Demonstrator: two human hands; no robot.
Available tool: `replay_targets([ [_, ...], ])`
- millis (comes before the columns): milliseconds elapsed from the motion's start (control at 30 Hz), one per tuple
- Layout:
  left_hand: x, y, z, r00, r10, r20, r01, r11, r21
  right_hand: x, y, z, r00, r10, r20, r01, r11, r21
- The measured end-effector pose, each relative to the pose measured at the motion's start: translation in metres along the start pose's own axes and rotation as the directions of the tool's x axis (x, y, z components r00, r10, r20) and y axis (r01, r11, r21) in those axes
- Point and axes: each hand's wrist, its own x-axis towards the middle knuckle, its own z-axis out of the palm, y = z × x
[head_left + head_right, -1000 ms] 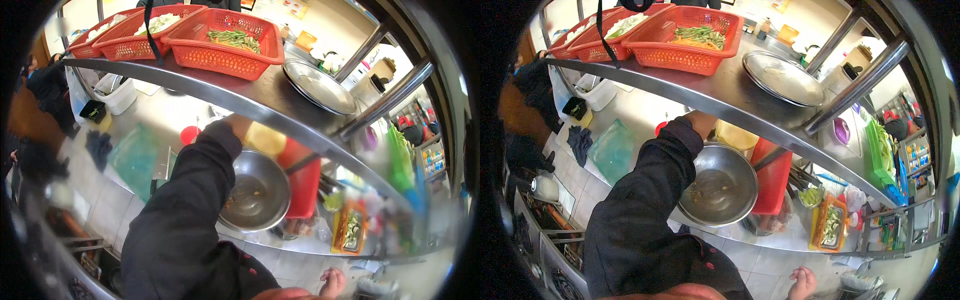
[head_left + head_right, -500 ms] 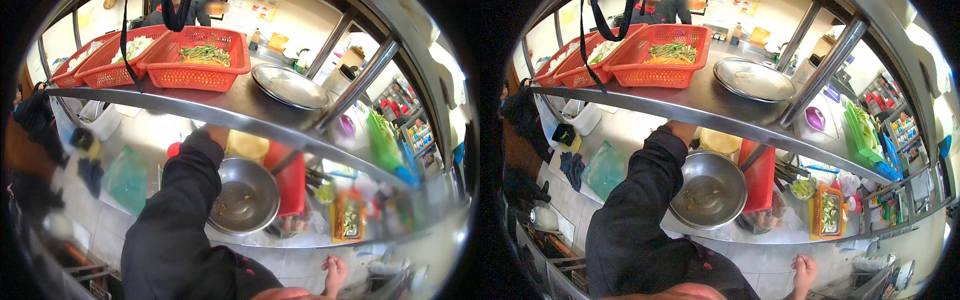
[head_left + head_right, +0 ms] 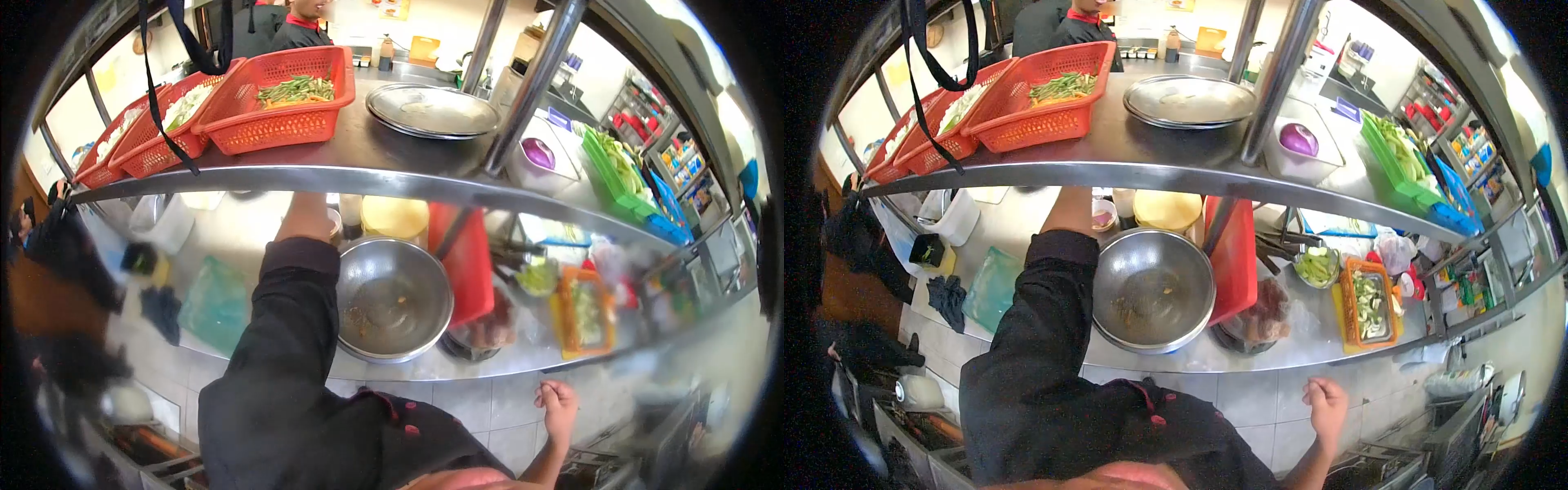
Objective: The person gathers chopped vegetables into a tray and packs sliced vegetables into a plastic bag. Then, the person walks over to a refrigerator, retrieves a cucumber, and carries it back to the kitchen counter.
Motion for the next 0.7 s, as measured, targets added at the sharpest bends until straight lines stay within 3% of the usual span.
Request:
replay_targets([
  [100,-0.003,0.027,-0.014,0.998,0.05,0.049,-0.033,0.953,-0.301,0.009,0.007,0.003,0.999,0.025,0.025,-0.026,0.999,0.037],
  [200,-0.011,0.046,-0.028,0.991,0.102,0.089,-0.05,0.884,-0.465,0.017,-0.001,0.006,0.997,0.012,0.071,-0.012,1.0,0.009],
  [267,-0.021,0.061,-0.038,0.983,0.143,0.113,-0.061,0.842,-0.537,0.019,-0.005,0.007,0.994,-0.02,0.103,0.022,1.0,-0.018],
  [367,-0.04,0.085,-0.052,0.978,0.173,0.119,-0.063,0.783,-0.619,0.018,-0.005,0.006,0.993,0.01,0.121,-0.021,0.996,0.085],
  [433,-0.064,0.104,-0.055,0.989,0.13,0.072,-0.053,0.763,-0.644,0.018,-0.004,0.003,0.985,-0.013,0.171,0.011,1.0,0.018],
  [533,-0.101,0.131,-0.059,0.996,-0.026,-0.084,-0.04,0.715,-0.698,0.02,0.001,0.002,0.971,-0.085,0.221,0.069,0.995,0.076],
  [567,-0.108,0.13,-0.075,0.996,0.08,0.039,-0.018,0.605,-0.796,0.019,-0.001,0.003,0.97,-0.086,0.226,0.069,0.994,0.082],
  [600,-0.123,0.137,-0.069,0.996,0.085,0.038,-0.022,0.609,-0.793,0.018,-0.003,0.004,0.971,-0.062,0.23,0.039,0.994,0.106],
  [667,-0.171,0.162,-0.044,0.948,0.052,-0.314,-0.257,0.705,-0.661,0.017,-0.005,0.004,0.97,-0.045,0.24,0.013,0.991,0.133],
  [700,-0.195,0.175,-0.025,0.929,0.078,-0.362,-0.314,0.683,-0.659,0.016,-0.004,0.004,0.955,-0.082,0.284,0.03,0.983,0.183],
])
